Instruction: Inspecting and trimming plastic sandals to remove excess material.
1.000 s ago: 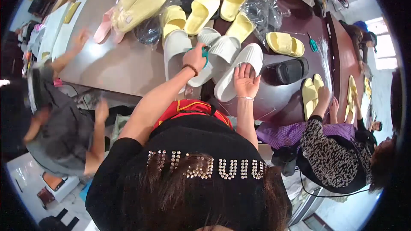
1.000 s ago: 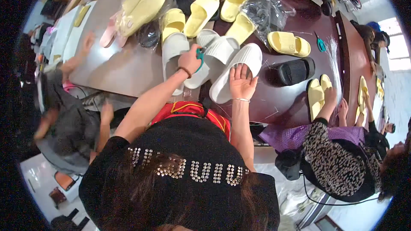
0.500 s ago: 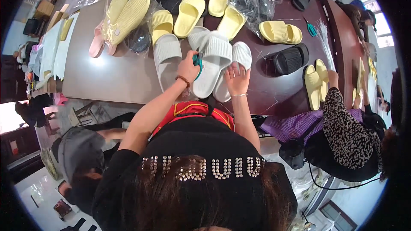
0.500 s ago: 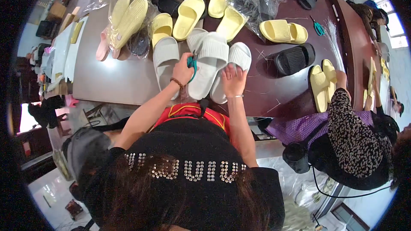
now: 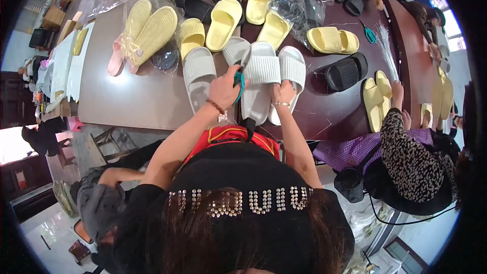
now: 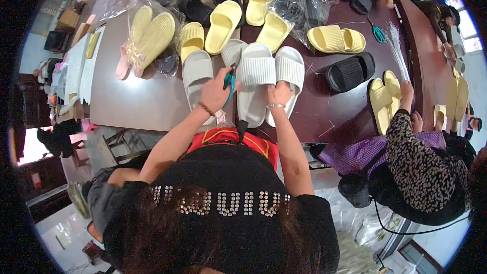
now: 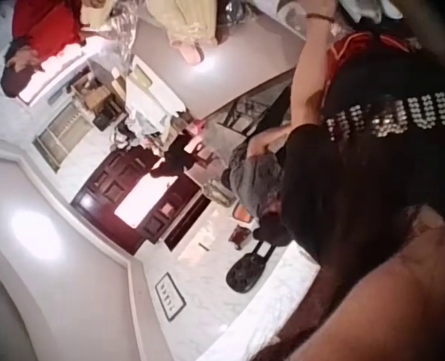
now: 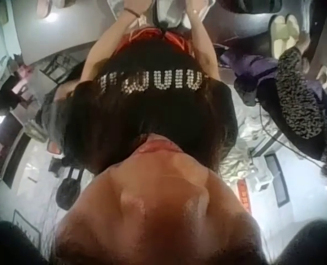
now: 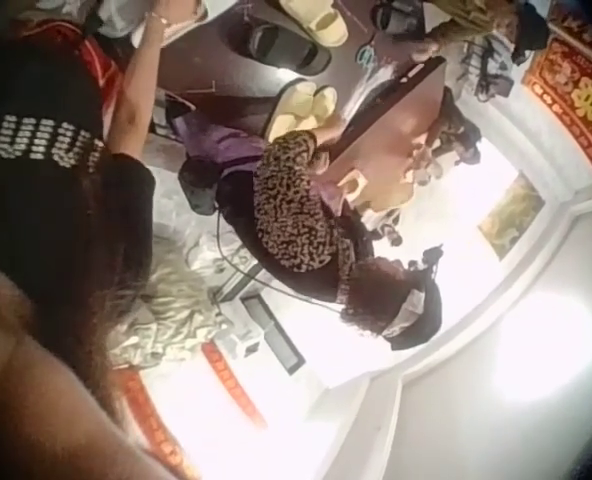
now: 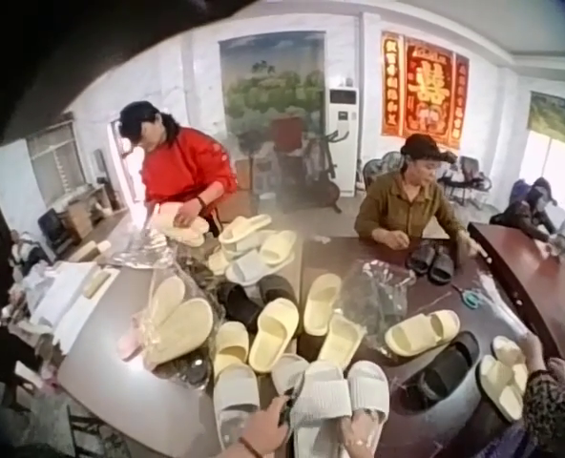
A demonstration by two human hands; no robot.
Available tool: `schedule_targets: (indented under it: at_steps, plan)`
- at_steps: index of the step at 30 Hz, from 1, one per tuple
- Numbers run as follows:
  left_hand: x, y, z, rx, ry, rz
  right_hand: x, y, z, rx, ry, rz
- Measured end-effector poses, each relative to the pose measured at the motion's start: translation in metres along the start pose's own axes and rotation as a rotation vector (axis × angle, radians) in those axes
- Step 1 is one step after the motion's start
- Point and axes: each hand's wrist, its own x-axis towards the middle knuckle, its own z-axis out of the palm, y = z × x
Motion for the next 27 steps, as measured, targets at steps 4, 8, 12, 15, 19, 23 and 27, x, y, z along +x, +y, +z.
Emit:
schedule_targets:
  at_steps: [4,8,12,15,19,23,27]
  plan:
    - [-0.004,0.019,-0.003,-0.46,-0.208,0.254,-0.029,-0.005,-0.02,-0.22,0.007,-0.245]
    - [-0.004,0.037,0.006,-0.883,-0.422,0.172,-0.055,-0.011,-0.017,-0.128,0.492,-0.657]
    - [-0.001,0.042,0.01,-0.927,-0.334,0.228,-0.078,-0.017,-0.027,0.042,0.484,-0.637]
    - [0.006,0.043,0.005,-0.936,-0.3,0.166,-0.085,-0.017,-0.031,-0.062,0.372,-0.742]
    - [0.016,0.041,0.001,-0.928,-0.208,0.098,-0.091,-0.025,-0.04,-0.028,0.497,-0.82]
    - [0.018,0.034,0.016,-0.918,-0.14,0.049,-0.077,-0.006,-0.034,-0.32,0.096,-0.496]
    - [0.013,0.022,0.036,-0.739,-0.151,0.092,-0.063,0.004,-0.018,-0.229,0.138,-0.372]
